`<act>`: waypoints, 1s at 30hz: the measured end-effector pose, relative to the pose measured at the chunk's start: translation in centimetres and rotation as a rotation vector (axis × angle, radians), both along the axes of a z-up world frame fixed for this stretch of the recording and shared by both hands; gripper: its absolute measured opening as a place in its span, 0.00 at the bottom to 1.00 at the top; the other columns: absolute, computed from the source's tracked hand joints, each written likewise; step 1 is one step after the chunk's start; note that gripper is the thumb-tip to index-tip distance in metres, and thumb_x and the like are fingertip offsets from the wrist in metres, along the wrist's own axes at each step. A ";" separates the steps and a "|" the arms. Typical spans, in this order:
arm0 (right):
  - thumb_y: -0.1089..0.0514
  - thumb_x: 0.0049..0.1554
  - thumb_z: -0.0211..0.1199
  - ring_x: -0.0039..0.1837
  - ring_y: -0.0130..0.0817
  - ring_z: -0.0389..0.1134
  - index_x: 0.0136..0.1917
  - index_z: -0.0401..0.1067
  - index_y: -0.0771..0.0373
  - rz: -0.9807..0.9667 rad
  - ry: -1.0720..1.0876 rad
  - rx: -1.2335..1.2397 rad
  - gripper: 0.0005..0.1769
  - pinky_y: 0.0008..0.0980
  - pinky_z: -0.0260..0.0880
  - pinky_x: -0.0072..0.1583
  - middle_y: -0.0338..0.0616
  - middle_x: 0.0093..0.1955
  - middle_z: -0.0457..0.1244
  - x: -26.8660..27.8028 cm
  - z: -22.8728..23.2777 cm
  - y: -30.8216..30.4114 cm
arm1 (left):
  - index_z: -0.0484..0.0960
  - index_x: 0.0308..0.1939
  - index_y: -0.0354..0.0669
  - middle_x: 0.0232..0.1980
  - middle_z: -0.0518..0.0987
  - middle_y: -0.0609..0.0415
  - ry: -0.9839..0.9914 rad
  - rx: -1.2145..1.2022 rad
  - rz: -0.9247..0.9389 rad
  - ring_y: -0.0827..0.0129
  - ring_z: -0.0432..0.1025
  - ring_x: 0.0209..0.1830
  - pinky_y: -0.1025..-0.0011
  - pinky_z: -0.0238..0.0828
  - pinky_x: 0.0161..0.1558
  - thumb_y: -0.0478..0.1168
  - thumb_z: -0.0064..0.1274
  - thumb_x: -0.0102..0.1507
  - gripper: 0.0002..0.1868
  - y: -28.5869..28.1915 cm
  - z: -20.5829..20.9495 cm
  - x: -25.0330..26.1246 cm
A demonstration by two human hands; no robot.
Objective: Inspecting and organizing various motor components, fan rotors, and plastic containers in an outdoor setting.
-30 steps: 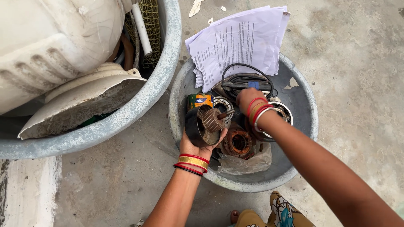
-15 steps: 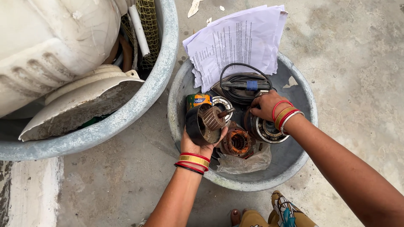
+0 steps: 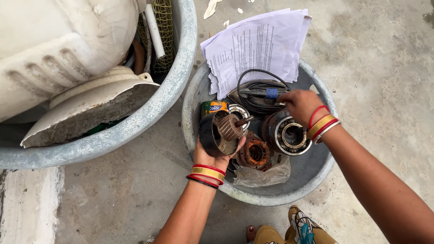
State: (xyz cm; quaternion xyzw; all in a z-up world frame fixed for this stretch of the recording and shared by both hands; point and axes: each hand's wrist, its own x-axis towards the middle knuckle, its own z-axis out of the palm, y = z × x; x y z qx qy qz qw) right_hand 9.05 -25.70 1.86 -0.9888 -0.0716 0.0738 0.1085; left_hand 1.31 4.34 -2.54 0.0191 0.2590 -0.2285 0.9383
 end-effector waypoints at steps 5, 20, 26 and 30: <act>0.49 0.57 0.63 0.45 0.45 0.75 0.50 0.81 0.57 -0.159 0.049 0.025 0.14 0.41 0.74 0.51 0.48 0.44 0.72 -2.2 3.4 -5.3 | 0.73 0.65 0.41 0.63 0.77 0.41 0.009 -0.024 -0.017 0.47 0.74 0.61 0.39 0.75 0.57 0.54 0.49 0.66 0.29 -0.2 0.8 0.1; 0.34 0.59 0.56 0.48 0.44 0.73 0.49 0.78 0.59 -0.170 0.215 -0.125 0.27 0.42 0.74 0.52 0.46 0.45 0.70 -7.7 1.0 -2.8 | 0.74 0.64 0.42 0.62 0.78 0.43 0.170 0.062 -0.041 0.47 0.74 0.61 0.36 0.73 0.57 0.52 0.50 0.65 0.27 -4.2 0.8 -1.0; 0.34 0.63 0.47 0.50 0.42 0.75 0.56 0.76 0.58 -0.286 0.343 0.207 0.30 0.39 0.75 0.56 0.46 0.47 0.71 -5.3 -0.1 -10.0 | 0.74 0.64 0.43 0.62 0.78 0.43 0.122 0.071 -0.084 0.48 0.74 0.60 0.37 0.73 0.57 0.52 0.50 0.65 0.27 -4.8 -0.1 -1.2; 0.33 0.61 0.49 0.64 0.45 0.70 0.66 0.71 0.57 -0.196 0.283 0.419 0.33 0.41 0.66 0.67 0.49 0.60 0.69 -2.8 -4.8 -11.6 | 0.74 0.64 0.45 0.63 0.78 0.46 0.068 0.090 -0.129 0.51 0.73 0.62 0.37 0.72 0.60 0.52 0.48 0.66 0.26 -4.7 -1.4 -1.7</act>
